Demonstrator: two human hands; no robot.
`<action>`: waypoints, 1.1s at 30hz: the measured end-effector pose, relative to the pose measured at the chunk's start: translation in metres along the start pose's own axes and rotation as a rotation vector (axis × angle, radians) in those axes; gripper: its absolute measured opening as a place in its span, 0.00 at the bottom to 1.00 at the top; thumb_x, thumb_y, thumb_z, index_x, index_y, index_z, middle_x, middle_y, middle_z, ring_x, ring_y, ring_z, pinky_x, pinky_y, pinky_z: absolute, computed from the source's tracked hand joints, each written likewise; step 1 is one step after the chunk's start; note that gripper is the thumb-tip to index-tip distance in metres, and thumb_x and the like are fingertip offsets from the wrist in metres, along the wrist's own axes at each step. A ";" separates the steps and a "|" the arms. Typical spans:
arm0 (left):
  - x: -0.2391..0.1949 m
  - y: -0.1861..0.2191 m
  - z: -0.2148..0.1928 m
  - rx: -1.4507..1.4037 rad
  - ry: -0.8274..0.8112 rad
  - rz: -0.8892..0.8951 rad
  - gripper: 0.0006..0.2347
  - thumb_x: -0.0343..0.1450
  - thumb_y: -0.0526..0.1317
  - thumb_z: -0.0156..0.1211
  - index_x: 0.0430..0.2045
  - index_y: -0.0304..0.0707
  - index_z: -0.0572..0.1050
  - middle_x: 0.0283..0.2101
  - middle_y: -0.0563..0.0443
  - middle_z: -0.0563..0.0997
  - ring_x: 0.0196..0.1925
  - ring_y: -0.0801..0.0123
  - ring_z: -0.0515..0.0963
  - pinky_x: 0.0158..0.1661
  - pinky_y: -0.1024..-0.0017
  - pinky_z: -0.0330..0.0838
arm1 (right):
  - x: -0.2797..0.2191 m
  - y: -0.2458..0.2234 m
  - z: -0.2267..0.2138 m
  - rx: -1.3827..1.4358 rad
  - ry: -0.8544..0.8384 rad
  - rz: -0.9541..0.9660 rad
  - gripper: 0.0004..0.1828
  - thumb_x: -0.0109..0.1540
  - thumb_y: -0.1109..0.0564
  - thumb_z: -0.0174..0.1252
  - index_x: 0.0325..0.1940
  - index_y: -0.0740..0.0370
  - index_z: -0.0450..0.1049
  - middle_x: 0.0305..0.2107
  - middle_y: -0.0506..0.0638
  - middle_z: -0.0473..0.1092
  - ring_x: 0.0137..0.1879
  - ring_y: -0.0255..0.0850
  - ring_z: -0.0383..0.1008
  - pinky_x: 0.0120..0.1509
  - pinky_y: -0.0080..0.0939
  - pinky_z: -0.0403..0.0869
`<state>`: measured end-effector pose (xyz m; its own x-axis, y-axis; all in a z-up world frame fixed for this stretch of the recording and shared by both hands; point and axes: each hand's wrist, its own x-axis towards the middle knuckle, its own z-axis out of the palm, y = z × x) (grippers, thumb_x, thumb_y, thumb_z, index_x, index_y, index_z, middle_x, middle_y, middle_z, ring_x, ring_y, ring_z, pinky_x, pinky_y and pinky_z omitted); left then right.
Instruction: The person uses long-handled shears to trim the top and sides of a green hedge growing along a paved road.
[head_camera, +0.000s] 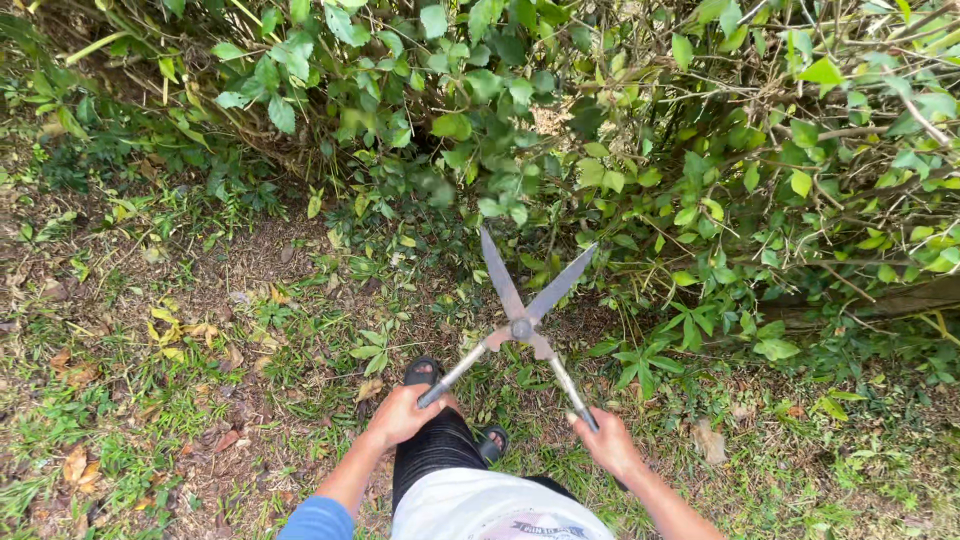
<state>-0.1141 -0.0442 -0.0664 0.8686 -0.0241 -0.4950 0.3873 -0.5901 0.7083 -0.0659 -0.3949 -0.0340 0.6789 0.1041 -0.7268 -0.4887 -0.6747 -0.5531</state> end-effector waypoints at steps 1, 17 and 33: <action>0.001 -0.001 0.001 0.026 0.031 -0.004 0.07 0.63 0.50 0.55 0.25 0.56 0.78 0.18 0.55 0.74 0.24 0.67 0.73 0.29 0.68 0.63 | -0.004 -0.005 -0.003 -0.036 0.013 -0.004 0.15 0.65 0.49 0.50 0.44 0.64 0.70 0.14 0.44 0.60 0.13 0.31 0.53 0.11 0.28 0.56; -0.002 0.080 0.010 -0.227 -0.022 -0.150 0.07 0.69 0.46 0.55 0.27 0.46 0.74 0.19 0.61 0.72 0.16 0.80 0.69 0.19 0.81 0.64 | -0.010 -0.057 -0.021 0.036 0.020 -0.094 0.14 0.67 0.51 0.49 0.31 0.60 0.65 0.10 0.43 0.59 0.10 0.31 0.54 0.10 0.26 0.59; -0.110 0.129 -0.078 0.038 -0.216 -0.160 0.10 0.68 0.49 0.51 0.22 0.45 0.68 0.13 0.53 0.76 0.13 0.72 0.76 0.22 0.77 0.70 | -0.088 -0.048 -0.088 0.091 -0.340 -0.066 0.14 0.65 0.53 0.50 0.29 0.63 0.63 0.13 0.47 0.62 0.13 0.33 0.61 0.14 0.32 0.67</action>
<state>-0.1354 -0.0541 0.1184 0.7094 -0.0969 -0.6981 0.4991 -0.6302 0.5947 -0.0542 -0.4362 0.0925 0.4968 0.3931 -0.7737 -0.5070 -0.5921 -0.6264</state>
